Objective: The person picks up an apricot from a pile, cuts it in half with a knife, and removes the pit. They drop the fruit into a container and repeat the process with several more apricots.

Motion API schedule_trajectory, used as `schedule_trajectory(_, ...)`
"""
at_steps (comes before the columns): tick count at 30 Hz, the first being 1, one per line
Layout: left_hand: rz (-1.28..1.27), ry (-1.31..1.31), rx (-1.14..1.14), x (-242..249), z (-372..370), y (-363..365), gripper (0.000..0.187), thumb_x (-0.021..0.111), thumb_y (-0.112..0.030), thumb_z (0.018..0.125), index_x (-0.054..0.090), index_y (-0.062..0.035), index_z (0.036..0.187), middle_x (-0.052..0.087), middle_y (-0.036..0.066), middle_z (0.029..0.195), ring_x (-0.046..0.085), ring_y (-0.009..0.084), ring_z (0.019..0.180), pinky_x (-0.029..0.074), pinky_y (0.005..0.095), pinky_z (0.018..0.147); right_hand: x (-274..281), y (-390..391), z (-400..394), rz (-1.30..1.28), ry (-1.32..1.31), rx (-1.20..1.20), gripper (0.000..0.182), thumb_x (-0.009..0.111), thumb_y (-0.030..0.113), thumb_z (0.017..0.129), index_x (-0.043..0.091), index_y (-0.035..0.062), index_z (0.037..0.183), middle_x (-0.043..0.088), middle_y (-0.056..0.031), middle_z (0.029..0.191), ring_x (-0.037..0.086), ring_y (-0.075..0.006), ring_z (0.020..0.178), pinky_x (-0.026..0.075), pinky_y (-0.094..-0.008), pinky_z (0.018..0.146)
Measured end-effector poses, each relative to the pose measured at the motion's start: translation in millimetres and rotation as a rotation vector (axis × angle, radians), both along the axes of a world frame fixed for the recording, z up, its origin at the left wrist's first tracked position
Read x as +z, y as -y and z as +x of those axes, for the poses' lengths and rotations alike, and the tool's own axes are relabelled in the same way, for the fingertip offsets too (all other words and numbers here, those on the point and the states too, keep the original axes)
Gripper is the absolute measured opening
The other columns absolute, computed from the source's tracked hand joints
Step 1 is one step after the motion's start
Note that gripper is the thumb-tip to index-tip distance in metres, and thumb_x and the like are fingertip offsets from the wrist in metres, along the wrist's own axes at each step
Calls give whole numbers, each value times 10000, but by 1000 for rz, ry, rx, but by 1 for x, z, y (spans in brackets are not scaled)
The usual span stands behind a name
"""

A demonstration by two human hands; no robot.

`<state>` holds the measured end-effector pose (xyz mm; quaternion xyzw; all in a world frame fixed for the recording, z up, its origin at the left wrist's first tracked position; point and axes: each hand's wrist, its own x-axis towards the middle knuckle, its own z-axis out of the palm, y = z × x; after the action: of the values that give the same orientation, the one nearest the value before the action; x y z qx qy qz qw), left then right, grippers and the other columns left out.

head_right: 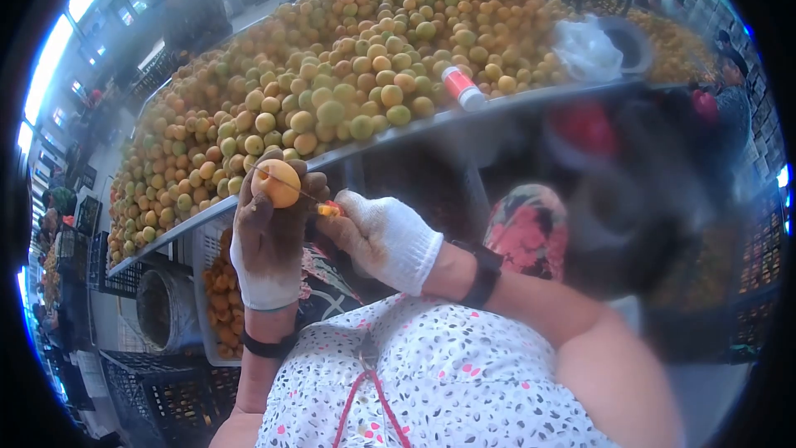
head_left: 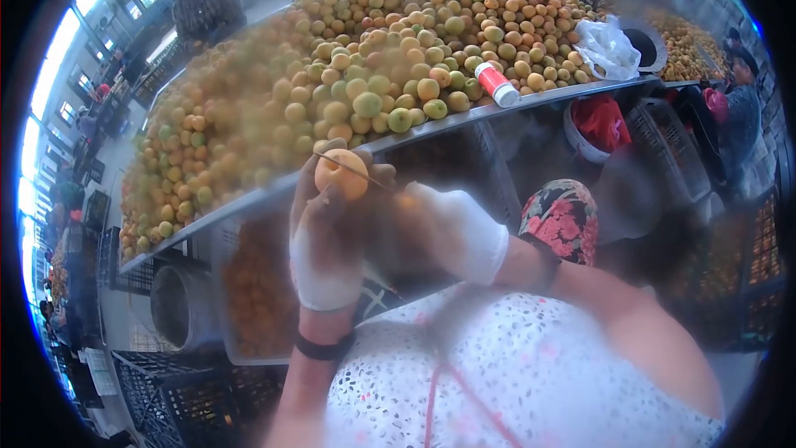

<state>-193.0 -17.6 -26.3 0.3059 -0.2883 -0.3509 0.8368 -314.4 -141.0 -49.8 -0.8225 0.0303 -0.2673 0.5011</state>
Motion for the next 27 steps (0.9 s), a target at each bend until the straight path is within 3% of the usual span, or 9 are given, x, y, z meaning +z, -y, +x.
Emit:
schedule_trajectory(2,7,-25,13,7,-9,3,515,577,-267,947,428,12,1354,590,164,1192,596,316,1113,468,434,989,-4,-3,1,-42,9,-39,249,532,270,1004,566,25,1033,629,-242,744,639,-428,729,492,-444,588)
schedule_trajectory(6,-54,-74,55,10,-21,15,458,518,-337,996,457,4,1294,593,156,1158,586,286,1104,462,390,970,-19,-6,8,-26,33,-95,256,539,260,992,554,13,1056,635,-243,746,636,-433,713,490,-475,579)
schedule_trajectory(8,-22,-112,-24,0,-16,21,441,499,-339,1005,463,3,1280,592,158,1178,586,274,1093,452,379,974,-18,-4,11,-224,-11,-159,249,536,234,986,541,1,1071,632,-234,726,633,-429,685,488,-481,566)
schedule_trajectory(10,10,-152,-97,-11,-14,28,426,479,-341,1015,469,2,1266,592,159,1198,586,261,1082,442,369,978,-7,0,12,-261,-19,-179,236,538,224,982,536,2,1062,626,-231,708,633,-425,679,485,-481,562)
schedule_trajectory(12,321,403,245,-21,-18,37,405,436,-318,1036,481,13,1266,598,166,1212,584,247,1059,446,365,964,-5,3,14,-295,-32,-194,224,541,214,978,530,3,1054,619,-227,691,633,-422,674,481,-481,558)
schedule_trajectory(19,128,70,365,-9,-9,40,588,514,-503,989,502,13,1269,623,164,1103,581,246,1058,438,362,980,-11,12,14,-306,-47,-206,232,563,223,966,502,1,1000,594,-201,617,629,-403,610,476,-473,516)
schedule_trajectory(22,201,205,212,-25,5,34,579,491,-489,1006,484,16,1289,619,147,1086,588,233,1010,446,362,954,-13,9,18,-332,-98,-244,234,562,228,969,501,3,981,589,-204,608,626,-406,601,469,-475,505)
schedule_trajectory(24,193,-22,93,-23,1,34,587,488,-491,1006,482,24,1289,615,143,1075,587,212,981,453,342,908,-10,9,17,-342,-115,-277,233,561,229,970,501,4,971,587,-208,606,625,-408,600,465,-476,503)
schedule_trajectory(27,164,220,251,-6,-14,37,576,479,-512,1005,503,16,1233,614,132,1076,580,190,959,455,317,858,-3,11,10,-315,-59,-244,230,561,227,970,504,4,980,592,-209,610,624,-408,593,464,-479,500)
